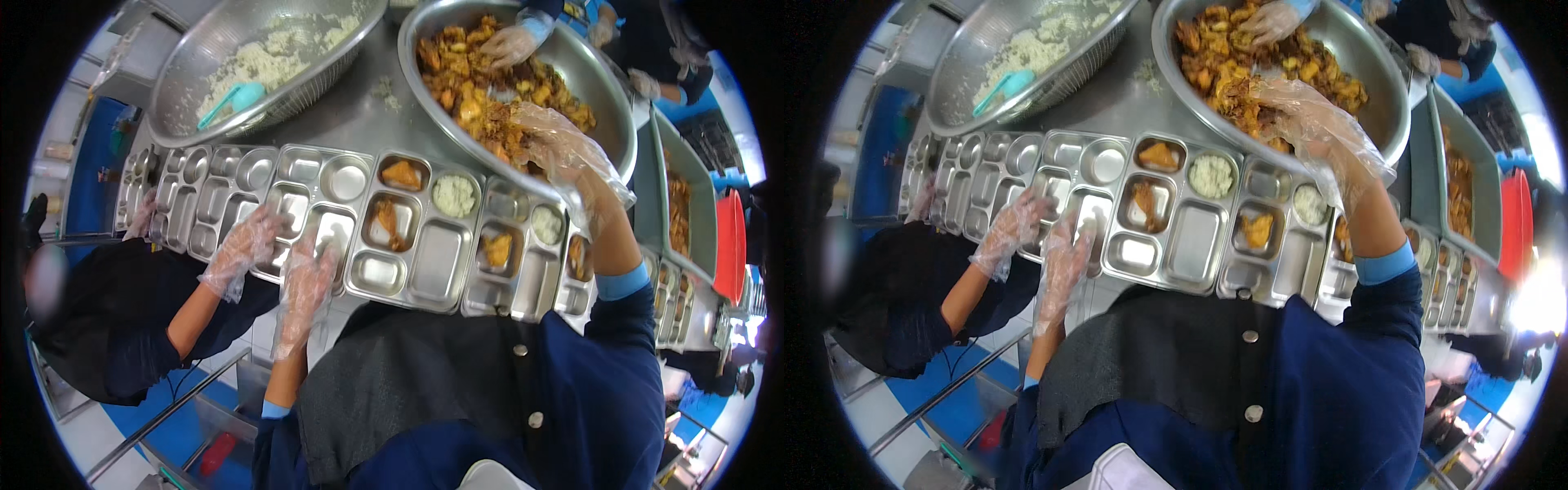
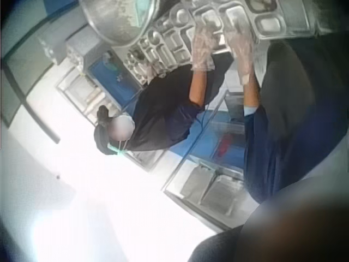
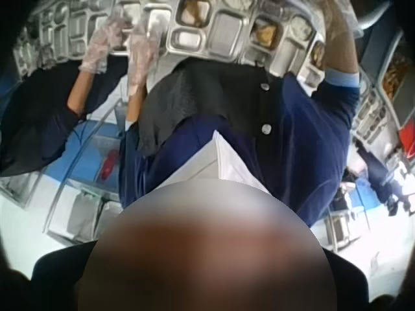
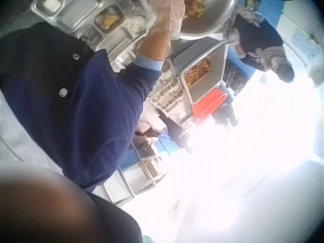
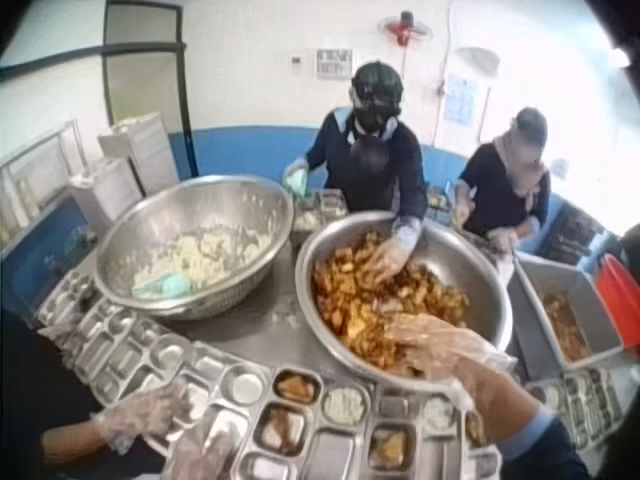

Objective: The person portions cooked chicken pieces and rice from large metal bowls into compartmentalized stainless steel trays on a kitchen table, working alongside other workers. They also handle sliced cucumber in a red colander and move filled trays along the table before walking away at the end.

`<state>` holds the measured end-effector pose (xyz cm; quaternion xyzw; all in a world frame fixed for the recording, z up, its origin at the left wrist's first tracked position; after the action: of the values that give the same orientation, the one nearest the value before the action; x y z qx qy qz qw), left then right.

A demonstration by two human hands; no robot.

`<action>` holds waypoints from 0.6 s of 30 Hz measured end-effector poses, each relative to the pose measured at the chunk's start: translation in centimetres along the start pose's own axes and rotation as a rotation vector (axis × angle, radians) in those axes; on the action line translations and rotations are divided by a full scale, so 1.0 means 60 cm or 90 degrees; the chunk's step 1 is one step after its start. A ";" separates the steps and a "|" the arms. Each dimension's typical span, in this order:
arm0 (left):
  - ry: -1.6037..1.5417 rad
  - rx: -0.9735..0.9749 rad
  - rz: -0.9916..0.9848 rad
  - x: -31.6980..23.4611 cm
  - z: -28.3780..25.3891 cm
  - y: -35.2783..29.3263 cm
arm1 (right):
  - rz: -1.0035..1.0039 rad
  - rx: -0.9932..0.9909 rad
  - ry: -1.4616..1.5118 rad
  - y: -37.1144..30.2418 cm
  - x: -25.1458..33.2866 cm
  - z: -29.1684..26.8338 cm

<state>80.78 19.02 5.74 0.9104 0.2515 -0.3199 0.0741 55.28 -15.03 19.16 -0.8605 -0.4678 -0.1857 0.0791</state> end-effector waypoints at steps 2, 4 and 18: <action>-0.004 0.072 -0.029 0.015 0.033 0.003 | 0.035 0.130 0.194 -0.042 0.021 0.074; -0.028 0.106 0.002 0.010 0.069 0.005 | 0.234 0.229 0.663 -0.098 0.027 0.169; 0.044 0.150 -0.015 0.017 0.133 -0.014 | 0.259 0.275 0.638 0.084 0.309 0.403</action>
<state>76.66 17.81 -1.12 0.9201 0.2256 -0.3168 -0.0457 74.60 4.08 4.45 -0.7048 -0.2256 -0.4516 0.4985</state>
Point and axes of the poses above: each hand's wrist, its own y-axis towards the middle knuckle, its own z-axis out of the palm, x = y × z, the point moved 10 cm from there along y, towards the middle knuckle, and after that the axes turned 1 degree about y, right-handed, at the moved point
